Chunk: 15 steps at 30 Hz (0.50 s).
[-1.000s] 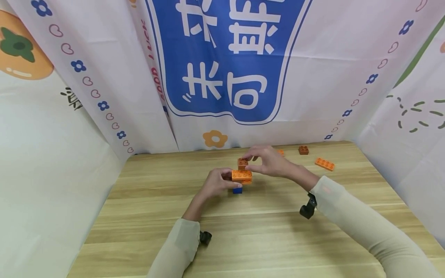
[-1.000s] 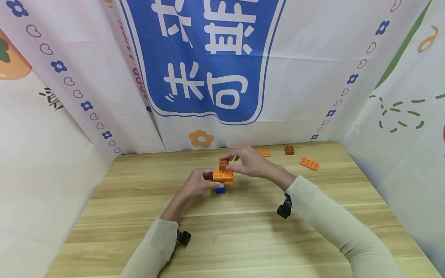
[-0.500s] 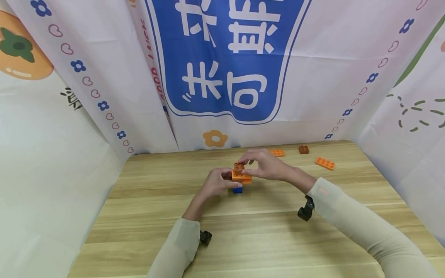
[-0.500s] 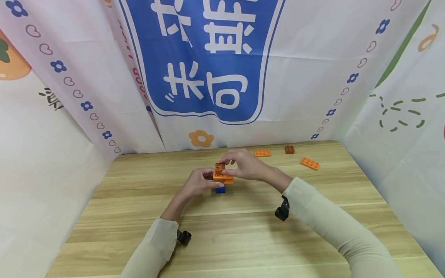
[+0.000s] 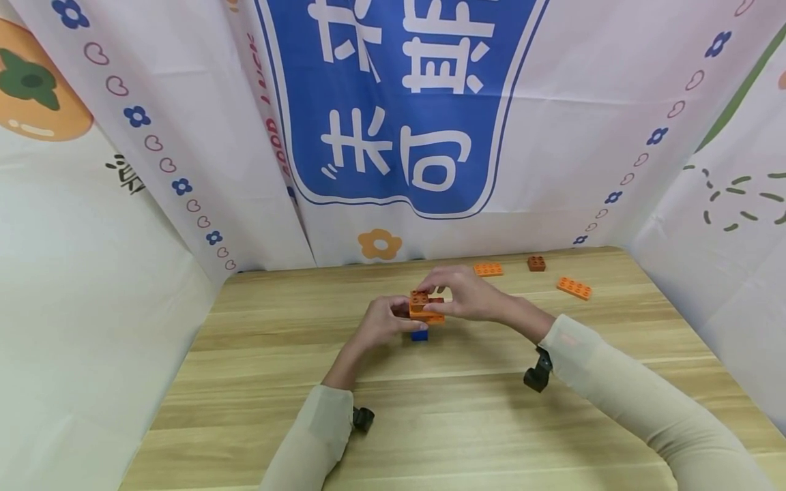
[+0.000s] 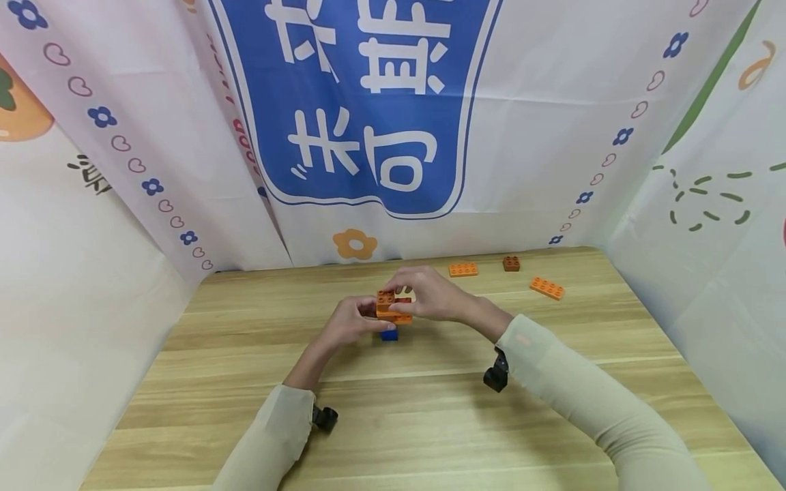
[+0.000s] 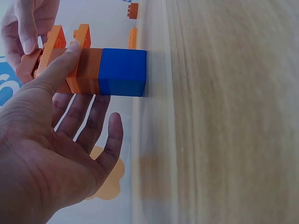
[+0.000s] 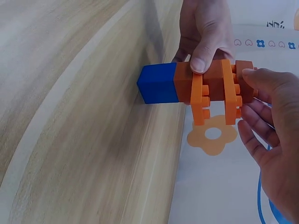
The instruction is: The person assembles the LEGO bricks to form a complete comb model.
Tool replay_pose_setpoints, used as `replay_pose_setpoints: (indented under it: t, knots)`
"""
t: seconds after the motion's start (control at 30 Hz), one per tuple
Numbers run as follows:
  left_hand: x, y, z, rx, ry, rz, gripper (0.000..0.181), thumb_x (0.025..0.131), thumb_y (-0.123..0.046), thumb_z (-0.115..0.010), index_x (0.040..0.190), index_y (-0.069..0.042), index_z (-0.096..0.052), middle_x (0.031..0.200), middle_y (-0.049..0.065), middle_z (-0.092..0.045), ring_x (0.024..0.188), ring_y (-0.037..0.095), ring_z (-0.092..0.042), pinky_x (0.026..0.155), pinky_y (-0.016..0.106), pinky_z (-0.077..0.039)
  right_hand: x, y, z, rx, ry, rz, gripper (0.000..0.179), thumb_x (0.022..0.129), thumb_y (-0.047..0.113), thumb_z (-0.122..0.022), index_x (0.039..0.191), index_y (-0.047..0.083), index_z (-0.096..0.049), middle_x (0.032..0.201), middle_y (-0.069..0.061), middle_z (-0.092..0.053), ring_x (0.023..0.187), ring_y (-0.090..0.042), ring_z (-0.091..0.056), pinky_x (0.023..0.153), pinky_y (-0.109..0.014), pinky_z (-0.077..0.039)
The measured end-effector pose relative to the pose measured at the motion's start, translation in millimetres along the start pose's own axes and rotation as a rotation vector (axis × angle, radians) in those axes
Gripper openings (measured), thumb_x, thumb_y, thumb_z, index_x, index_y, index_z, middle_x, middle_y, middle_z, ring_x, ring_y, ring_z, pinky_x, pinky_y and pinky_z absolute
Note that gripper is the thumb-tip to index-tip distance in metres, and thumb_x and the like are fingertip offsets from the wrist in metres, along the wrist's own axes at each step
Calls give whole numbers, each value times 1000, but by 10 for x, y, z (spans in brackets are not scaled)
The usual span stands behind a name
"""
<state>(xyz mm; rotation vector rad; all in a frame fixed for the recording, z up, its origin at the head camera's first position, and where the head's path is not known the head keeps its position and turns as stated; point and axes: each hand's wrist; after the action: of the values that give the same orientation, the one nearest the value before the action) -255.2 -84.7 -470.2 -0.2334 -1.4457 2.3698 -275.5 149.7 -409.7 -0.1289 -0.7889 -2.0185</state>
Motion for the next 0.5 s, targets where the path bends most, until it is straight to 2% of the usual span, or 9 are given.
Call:
replay_pose_setpoints:
  t: [0.2, 0.5]
  knots:
    - [1, 9, -2, 11, 2, -6, 29, 86, -20, -92, 109, -9, -80, 99, 2, -78, 87, 16, -70, 79, 30, -57, -3, 12, -12, 0, 18, -32, 30, 93, 17, -84, 122, 8, -78, 113, -4, -76, 99, -23, -71, 86, -42, -61]
    - [0, 11, 5, -7, 10, -11, 30, 86, -21, -91, 111, -8, -80, 101, 2, -80, 88, 15, -73, 81, 32, -59, 14, 15, -12, 26, 12, -24, 24, 98, 23, -79, 119, 10, -80, 112, -1, -76, 101, -26, -73, 84, -45, -61]
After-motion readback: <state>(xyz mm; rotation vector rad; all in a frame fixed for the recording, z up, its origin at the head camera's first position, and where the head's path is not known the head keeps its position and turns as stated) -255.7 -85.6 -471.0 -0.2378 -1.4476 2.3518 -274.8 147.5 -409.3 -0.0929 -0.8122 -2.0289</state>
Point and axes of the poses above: each hand's wrist, its own x-axis towards the middle knuckle, its own z-axis out of the back of the hand, y = z × x
